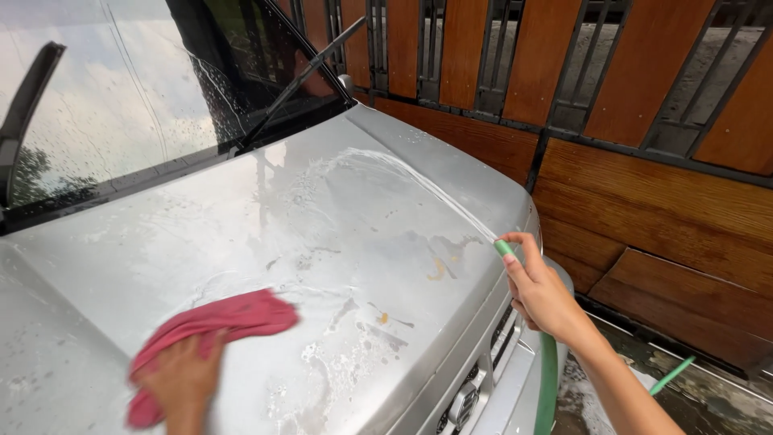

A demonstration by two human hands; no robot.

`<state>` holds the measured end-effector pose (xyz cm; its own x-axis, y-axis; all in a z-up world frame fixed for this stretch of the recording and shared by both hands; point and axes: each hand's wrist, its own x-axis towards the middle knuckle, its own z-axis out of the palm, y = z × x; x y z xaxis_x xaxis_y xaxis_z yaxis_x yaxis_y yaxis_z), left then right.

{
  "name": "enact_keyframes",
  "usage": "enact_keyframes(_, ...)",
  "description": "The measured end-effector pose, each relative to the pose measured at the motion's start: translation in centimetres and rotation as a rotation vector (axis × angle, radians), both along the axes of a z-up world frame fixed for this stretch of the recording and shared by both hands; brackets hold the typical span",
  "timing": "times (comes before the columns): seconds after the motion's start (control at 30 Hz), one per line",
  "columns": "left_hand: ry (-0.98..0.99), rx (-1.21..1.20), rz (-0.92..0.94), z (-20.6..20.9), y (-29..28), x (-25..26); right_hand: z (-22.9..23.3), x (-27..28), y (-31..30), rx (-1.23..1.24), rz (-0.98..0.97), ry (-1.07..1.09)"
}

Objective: Washing the hood and front grille of a silver SUV using a hose and a pink cloth.

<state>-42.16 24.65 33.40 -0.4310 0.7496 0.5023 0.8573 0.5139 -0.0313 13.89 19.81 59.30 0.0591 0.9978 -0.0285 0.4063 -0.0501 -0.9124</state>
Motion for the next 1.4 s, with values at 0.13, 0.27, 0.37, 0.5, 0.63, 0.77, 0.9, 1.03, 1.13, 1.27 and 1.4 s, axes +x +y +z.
enact_keyframes(0.13, -0.017, 0.242, 0.084, -4.5, -3.4, -8.3, -0.5, 0.2, 1.1, 0.019, 0.003, 0.027)
enact_keyframes(0.27, -0.067, 0.459, -0.007, -5.4, -4.0, -8.3, -1.6, -0.9, 1.7, 0.03, 0.011, -0.019)
enact_keyframes(0.37, -0.055, 0.357, 0.076, -4.5, -3.3, -5.1, -2.1, -2.3, 1.4, 0.047, 0.058, -0.026)
enact_keyframes(0.5, -0.027, -0.056, 0.114, -0.7, -2.4, 4.3, -2.1, -2.3, 1.6, 0.055, 0.066, -0.045)
enact_keyframes(0.63, -0.023, -0.078, -0.099, 0.0, -0.5, 12.8, -3.2, 0.6, 2.6, 0.064, 0.014, 0.043)
enact_keyframes(0.77, -0.028, -0.168, -0.272, 1.1, 1.6, 21.6, -3.5, 4.5, 2.1, 0.069, -0.093, 0.174)
enact_keyframes(0.9, -0.033, -0.159, -0.456, 0.5, 3.1, 29.1, -4.2, 8.2, 0.1, 0.051, -0.172, 0.225)
enact_keyframes(1.03, -0.014, -0.115, -0.64, 0.1, 3.6, 35.5, -5.6, 11.6, -2.4, 0.001, -0.227, 0.152)
enact_keyframes(1.13, -0.035, -0.114, -0.707, -1.1, 4.0, 39.1, -7.2, 14.4, -3.6, -0.059, -0.218, 0.023)
enact_keyframes(1.27, -0.038, -0.125, -0.793, -2.2, 4.7, 41.3, -9.7, 19.8, -3.4, -0.12, -0.222, -0.026)
enact_keyframes(1.4, -0.012, -0.195, -0.674, -3.0, 7.2, 40.3, -9.9, 25.3, -2.3, -0.162, -0.284, 0.033)
